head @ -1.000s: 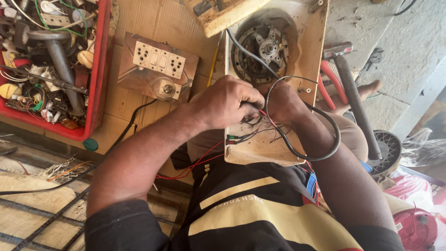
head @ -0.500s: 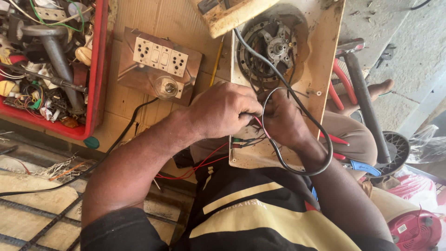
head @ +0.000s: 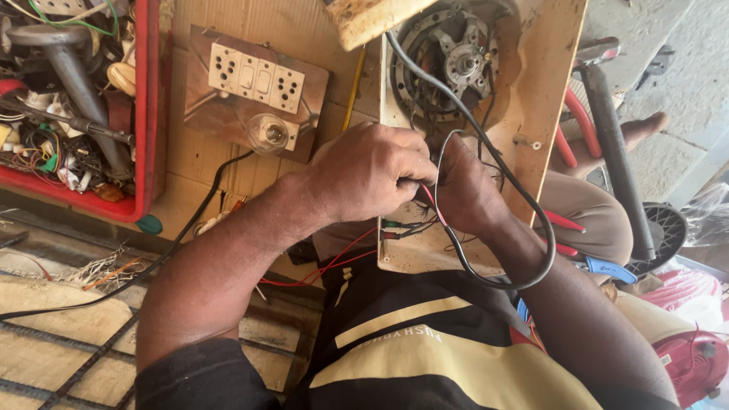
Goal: The person sits on the floor repairing an electric fan. They strip and twist the fan's wires by hand, connect the wires to a power strip, test the connection with a bulb, and use pliers to adjust the wiring and terminals on the fan housing.
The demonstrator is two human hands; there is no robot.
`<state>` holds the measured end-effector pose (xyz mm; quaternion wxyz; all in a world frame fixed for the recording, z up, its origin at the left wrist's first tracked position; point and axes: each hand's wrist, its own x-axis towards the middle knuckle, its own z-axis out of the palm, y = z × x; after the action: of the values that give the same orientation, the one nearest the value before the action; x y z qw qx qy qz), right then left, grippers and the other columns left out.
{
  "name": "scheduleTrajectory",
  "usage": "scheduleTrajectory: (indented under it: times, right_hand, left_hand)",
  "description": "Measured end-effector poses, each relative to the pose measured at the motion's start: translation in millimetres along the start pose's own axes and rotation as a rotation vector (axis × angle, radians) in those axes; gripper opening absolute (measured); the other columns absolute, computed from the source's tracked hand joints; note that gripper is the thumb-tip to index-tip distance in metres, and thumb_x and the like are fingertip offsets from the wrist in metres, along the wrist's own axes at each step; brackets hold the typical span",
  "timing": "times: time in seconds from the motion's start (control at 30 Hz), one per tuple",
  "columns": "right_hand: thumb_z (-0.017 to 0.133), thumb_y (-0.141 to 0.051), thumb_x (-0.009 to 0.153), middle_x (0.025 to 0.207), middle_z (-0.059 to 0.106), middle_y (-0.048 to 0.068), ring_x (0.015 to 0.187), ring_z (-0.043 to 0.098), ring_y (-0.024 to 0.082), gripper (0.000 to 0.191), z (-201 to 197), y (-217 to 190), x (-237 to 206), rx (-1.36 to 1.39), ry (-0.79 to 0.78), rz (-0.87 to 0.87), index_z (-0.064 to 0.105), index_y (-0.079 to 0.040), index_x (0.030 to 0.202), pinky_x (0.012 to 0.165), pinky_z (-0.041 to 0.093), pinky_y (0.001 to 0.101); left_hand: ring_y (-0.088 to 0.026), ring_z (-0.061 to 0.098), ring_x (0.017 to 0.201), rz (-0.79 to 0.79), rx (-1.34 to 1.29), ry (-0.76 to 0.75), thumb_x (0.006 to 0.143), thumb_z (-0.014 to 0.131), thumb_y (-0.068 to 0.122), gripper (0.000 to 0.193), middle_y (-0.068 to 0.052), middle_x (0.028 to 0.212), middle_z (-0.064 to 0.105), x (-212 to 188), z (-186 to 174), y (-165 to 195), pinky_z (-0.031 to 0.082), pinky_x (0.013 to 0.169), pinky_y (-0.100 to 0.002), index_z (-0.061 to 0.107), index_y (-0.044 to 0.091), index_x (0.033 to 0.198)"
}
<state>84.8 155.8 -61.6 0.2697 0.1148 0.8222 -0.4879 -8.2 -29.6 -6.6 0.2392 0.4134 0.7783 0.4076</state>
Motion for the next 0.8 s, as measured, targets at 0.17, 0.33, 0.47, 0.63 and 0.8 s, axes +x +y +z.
scheduleTrajectory:
  times: [0.17,0.33,0.47,0.63,0.8]
  right_hand:
    - [0.087,-0.024,0.082,0.101,0.071,0.013,0.095,0.071,0.021,0.05,0.3,2.4,-0.1,0.053,0.018,-0.159,0.053,-0.003,0.114,0.077,0.056,0.0383]
    - [0.086,-0.017,0.079,0.102,0.071,0.009,0.093,0.067,0.012,0.051,3.7,13.9,-3.1,0.225,-0.014,-0.11,0.053,-0.003,0.116,0.076,0.058,0.0308]
    - [0.087,-0.015,0.084,0.099,0.07,0.006,0.091,0.064,0.008,0.046,8.6,19.3,-6.6,0.299,0.004,-0.117,0.053,-0.003,0.112,0.075,0.058,0.0288]
    - [0.084,-0.016,0.087,0.087,0.068,0.006,0.077,0.066,0.009,0.043,3.0,15.9,-8.6,0.041,0.018,-0.111,0.051,-0.004,0.113,0.064,0.055,0.0304]
    - [0.075,-0.011,0.091,0.091,0.065,0.006,0.079,0.063,0.009,0.039,-4.7,9.6,-10.5,0.188,-0.048,-0.117,0.049,-0.003,0.117,0.065,0.053,0.0291]
  left_hand:
    - [-0.02,0.074,0.078,0.0,-0.017,0.01,0.08,0.076,0.002,0.013,-0.001,0.089,0.074,0.8,1.1,-1.4,0.06,0.068,-0.034,0.079,0.013,0.088]
    - [-0.02,0.074,0.078,0.001,-0.03,0.009,0.079,0.076,0.004,0.013,-0.001,0.09,0.074,1.4,0.0,-0.8,0.06,0.069,-0.034,0.079,0.013,0.088]
    - [-0.022,0.073,0.078,-0.004,-0.014,0.021,0.08,0.075,0.005,0.013,-0.002,0.088,0.074,3.8,1.0,0.1,0.06,0.069,-0.036,0.079,0.013,0.088]
    - [-0.023,0.074,0.074,-0.06,0.018,-0.03,0.081,0.075,0.007,0.009,-0.005,0.081,0.076,7.2,4.4,-1.4,0.06,0.067,-0.038,0.079,0.011,0.089]
    - [-0.022,0.074,0.066,-0.089,0.08,-0.056,0.087,0.073,0.007,0.005,-0.009,0.077,0.075,11.8,7.9,-2.2,0.061,0.063,-0.038,0.078,0.009,0.087]
